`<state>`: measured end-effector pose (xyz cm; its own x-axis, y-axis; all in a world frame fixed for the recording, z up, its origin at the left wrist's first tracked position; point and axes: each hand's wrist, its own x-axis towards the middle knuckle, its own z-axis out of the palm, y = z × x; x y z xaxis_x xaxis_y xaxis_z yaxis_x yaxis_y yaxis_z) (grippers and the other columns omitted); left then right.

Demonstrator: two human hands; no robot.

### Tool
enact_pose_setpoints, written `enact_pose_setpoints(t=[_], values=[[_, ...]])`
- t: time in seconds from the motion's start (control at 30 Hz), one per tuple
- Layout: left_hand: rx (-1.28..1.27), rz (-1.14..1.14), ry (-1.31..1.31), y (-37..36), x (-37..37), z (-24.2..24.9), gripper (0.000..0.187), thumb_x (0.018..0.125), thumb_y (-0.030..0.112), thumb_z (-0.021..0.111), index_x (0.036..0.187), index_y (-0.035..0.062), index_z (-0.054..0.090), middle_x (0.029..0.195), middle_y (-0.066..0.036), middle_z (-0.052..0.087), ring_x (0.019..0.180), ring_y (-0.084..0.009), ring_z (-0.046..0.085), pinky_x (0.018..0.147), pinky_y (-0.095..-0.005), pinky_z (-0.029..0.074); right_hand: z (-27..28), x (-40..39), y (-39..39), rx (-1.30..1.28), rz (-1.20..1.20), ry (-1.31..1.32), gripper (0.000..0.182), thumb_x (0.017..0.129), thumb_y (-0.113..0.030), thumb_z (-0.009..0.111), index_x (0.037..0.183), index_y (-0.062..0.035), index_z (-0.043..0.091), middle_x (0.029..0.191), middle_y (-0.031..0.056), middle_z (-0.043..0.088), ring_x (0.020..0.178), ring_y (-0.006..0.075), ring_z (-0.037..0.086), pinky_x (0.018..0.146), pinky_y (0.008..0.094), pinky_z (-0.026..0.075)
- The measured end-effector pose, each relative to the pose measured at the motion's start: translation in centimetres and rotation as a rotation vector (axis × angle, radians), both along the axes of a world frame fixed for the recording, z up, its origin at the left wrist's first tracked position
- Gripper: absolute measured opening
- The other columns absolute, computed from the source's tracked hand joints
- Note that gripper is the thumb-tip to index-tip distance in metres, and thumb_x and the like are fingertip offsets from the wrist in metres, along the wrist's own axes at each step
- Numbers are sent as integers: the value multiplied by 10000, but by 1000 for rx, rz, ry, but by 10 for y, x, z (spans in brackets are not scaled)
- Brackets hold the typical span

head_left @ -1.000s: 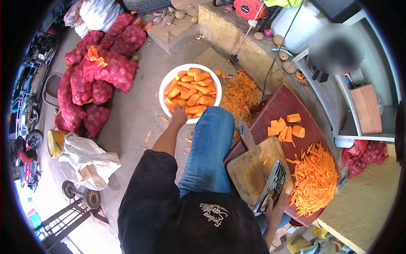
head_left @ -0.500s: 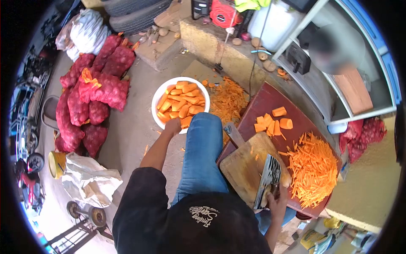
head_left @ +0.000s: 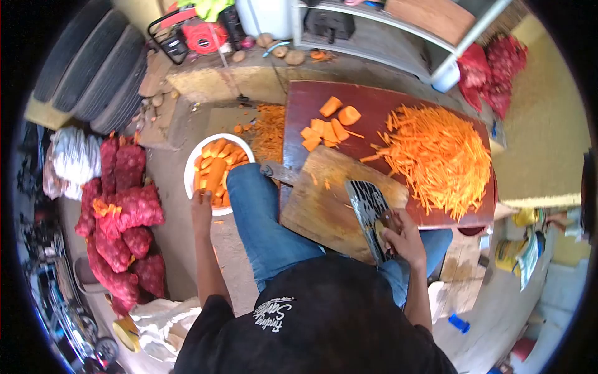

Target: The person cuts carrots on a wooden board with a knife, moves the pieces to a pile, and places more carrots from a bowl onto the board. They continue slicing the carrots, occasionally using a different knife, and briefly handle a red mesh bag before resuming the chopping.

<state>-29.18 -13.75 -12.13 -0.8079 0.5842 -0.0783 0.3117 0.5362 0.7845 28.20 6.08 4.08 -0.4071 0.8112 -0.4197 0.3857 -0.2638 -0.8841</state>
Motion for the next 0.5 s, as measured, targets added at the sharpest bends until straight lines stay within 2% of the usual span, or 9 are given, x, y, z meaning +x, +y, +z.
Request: enact_pose_setpoints(t=[0.07, 0.2, 0.23, 0.3, 0.33, 0.37, 0.43, 0.5], values=[[49, -72, 87, 18, 25, 58, 281, 1083, 147, 662, 1262, -67, 697, 996, -152, 750, 848, -209, 699, 783, -347, 571, -10, 5, 0, 12, -20, 128, 416, 982, -2, 691, 1388, 1, 600, 912, 21, 686, 591, 55, 575, 505, 236, 450], [242, -206, 94, 45, 100, 123, 294, 1088, 100, 665, 1338, -56, 673, 1056, -186, 774, 906, -223, 730, 828, -372, 586, -5, 7, 3, -58, -12, 74, 428, 998, -36, 699, 1416, 6, 619, 880, -1, 671, 594, 55, 572, 505, 228, 448], [211, -316, 335, 51, 126, 142, 282, 1083, 87, 664, 1333, -41, 675, 1080, -197, 771, 955, -275, 755, 858, -388, 589, -7, 7, 1, -70, -32, 89, 444, 995, -43, 700, 1428, 8, 614, 881, -3, 668, 602, 53, 565, 506, 228, 445], [289, -476, 335, 69, 177, 166, 278, 1023, 49, 701, 1298, 8, 690, 1094, -214, 731, 1024, -388, 735, 899, -446, 577, -12, 10, -3, -91, -73, 119, 477, 991, -56, 703, 1452, 14, 602, 882, -9, 663, 619, 49, 550, 509, 227, 440], [239, -595, 407, 73, 197, 173, 248, 1039, 35, 666, 1283, -8, 681, 1113, -203, 717, 1052, -379, 713, 935, -432, 556, -12, 9, -6, -81, -114, 170, 417, 1009, -49, 693, 1413, 10, 610, 876, -10, 648, 619, 49, 551, 504, 235, 448], [215, -623, 429, 78, 217, 168, 265, 992, 23, 709, 1254, -6, 685, 1074, -220, 699, 1012, -435, 685, 890, -484, 551, -11, 10, -10, -76, -154, 208, 398, 1018, -48, 688, 1404, 10, 608, 878, -7, 647, 612, 46, 542, 501, 232, 443], [265, -740, 442, 87, 245, 152, 333, 953, 36, 742, 1274, -7, 664, 1051, -217, 661, 990, -447, 645, 858, -517, 526, -6, 13, -16, -57, -241, 274, 361, 1036, -46, 679, 1385, 10, 604, 882, -2, 644, 598, 41, 525, 494, 227, 433], [283, -840, 449, 95, 267, 135, 373, 947, 59, 747, 1298, -7, 640, 1035, -212, 621, 969, -438, 616, 843, -536, 497, 10, 18, -17, -26, -222, 169, 361, 1044, -33, 678, 1389, 22, 591, 946, 29, 680, 678, 76, 607, 589, 241, 513]])
